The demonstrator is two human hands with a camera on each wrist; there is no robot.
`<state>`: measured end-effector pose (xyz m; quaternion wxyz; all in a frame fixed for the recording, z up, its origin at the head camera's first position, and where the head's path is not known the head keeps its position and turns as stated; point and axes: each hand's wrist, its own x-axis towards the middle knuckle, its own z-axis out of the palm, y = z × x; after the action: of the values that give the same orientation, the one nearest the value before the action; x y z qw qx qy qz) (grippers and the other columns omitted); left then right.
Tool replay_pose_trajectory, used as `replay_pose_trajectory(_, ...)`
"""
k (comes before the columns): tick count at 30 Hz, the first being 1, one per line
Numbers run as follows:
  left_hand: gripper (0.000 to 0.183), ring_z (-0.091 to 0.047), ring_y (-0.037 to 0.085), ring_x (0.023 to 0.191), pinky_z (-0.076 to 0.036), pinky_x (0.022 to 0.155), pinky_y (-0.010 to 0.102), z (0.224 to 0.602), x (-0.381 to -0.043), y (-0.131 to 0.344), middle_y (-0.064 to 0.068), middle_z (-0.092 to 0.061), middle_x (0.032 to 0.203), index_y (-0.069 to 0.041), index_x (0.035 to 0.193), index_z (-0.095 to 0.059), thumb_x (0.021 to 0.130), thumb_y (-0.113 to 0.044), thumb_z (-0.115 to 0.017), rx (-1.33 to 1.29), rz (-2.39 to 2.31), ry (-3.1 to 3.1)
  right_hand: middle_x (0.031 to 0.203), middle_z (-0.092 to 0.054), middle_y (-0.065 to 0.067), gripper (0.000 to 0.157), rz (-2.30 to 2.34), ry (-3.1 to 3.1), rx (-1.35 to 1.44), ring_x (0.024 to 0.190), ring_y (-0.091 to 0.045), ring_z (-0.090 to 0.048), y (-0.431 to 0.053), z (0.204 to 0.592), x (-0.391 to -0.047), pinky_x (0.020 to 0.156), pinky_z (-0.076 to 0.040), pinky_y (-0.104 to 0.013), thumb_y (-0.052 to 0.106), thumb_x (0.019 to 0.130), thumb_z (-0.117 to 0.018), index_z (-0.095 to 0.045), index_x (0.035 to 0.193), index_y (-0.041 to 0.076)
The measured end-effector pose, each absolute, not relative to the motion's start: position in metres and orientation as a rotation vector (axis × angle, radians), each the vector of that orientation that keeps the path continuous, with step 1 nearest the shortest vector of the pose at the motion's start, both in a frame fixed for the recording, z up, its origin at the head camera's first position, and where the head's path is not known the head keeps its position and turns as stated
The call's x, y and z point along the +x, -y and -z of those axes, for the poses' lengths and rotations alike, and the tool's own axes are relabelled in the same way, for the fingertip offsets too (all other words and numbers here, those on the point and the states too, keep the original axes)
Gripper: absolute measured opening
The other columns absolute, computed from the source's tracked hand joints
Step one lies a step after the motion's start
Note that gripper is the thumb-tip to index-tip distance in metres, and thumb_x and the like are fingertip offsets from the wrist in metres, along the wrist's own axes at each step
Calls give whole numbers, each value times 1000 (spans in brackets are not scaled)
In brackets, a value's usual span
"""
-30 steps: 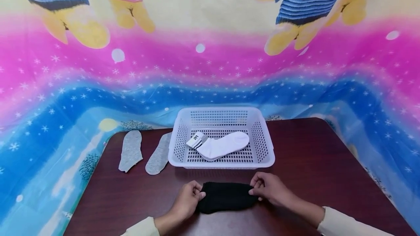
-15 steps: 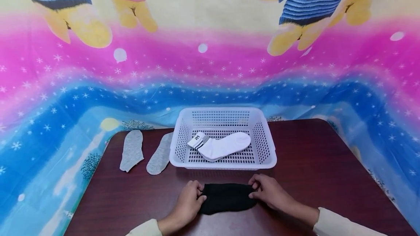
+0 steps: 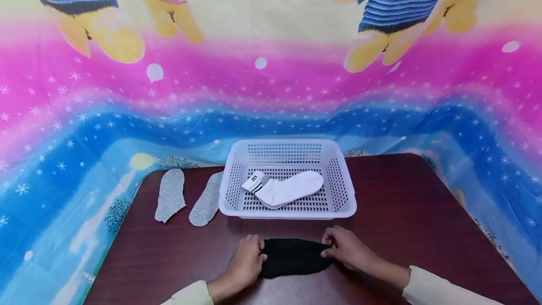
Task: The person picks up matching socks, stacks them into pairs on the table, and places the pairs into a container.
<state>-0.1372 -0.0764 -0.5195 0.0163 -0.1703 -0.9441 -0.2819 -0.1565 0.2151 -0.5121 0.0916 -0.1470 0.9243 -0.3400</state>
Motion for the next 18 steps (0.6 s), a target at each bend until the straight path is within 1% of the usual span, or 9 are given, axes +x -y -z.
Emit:
replay_pose_trajectory(3, 23, -40, 11, 71, -35, 64, 25, 517, -138, 76, -5, -42, 77, -12, 81, -50, 77, -6, -72, -523, 932, 2962, 76, -52, 2, 24, 1032, -2713, -416, 64, -1, -47, -215, 510, -155, 58, -41, -20, 12, 72, -81, -58, 80, 12)
replay_pose_trajectory(6, 22, -40, 13, 74, -34, 66, 26, 515, -138, 74, -2, -41, 80, -12, 82, -48, 79, -7, -70, -427, 1050, 2997, 72, -53, 3, 24, 1104, -2625, -385, 60, -3, -47, -215, 508, -153, 56, -42, -21, 10, 74, -79, -57, 82, 10)
replay_pose_trajectory(8, 21, -41, 14, 75, -34, 66, 26, 512, -137, 72, -1, -41, 82, -11, 83, -47, 81, -7, -68, -363, 1177, 2993, 71, -53, 2, 24, 1211, -2527, -367, 60, -5, -48, -217, 507, -152, 56, -42, -21, 7, 74, -77, -55, 84, 6)
replay_pose_trajectory(13, 19, -45, 13, 75, -36, 66, 23, 500, -132, 71, 2, -47, 80, -6, 87, -45, 85, -5, -64, -268, 1582, 2932, 78, -54, -4, 30, 1497, -2218, -279, 64, -10, -50, -224, 501, -149, 55, -44, -22, -1, 74, -73, -53, 96, -9)
replay_pose_trajectory(15, 17, -46, 14, 75, -37, 67, 24, 496, -132, 72, 3, -50, 80, -3, 92, -47, 86, -5, -63, -233, 1726, 2912, 81, -56, -4, 34, 1545, -2112, -234, 66, -11, -51, -227, 497, -148, 56, -46, -23, 1, 77, -71, -53, 103, -11)
replay_pose_trajectory(18, 17, -48, 14, 78, -39, 70, 26, 490, -133, 73, 4, -51, 84, 2, 98, -52, 87, -5, -63, -136, 1954, 2883, 83, -59, -3, 36, 1561, -2000, -192, 70, -11, -55, -231, 492, -146, 60, -49, -25, 9, 83, -70, -56, 110, -11)
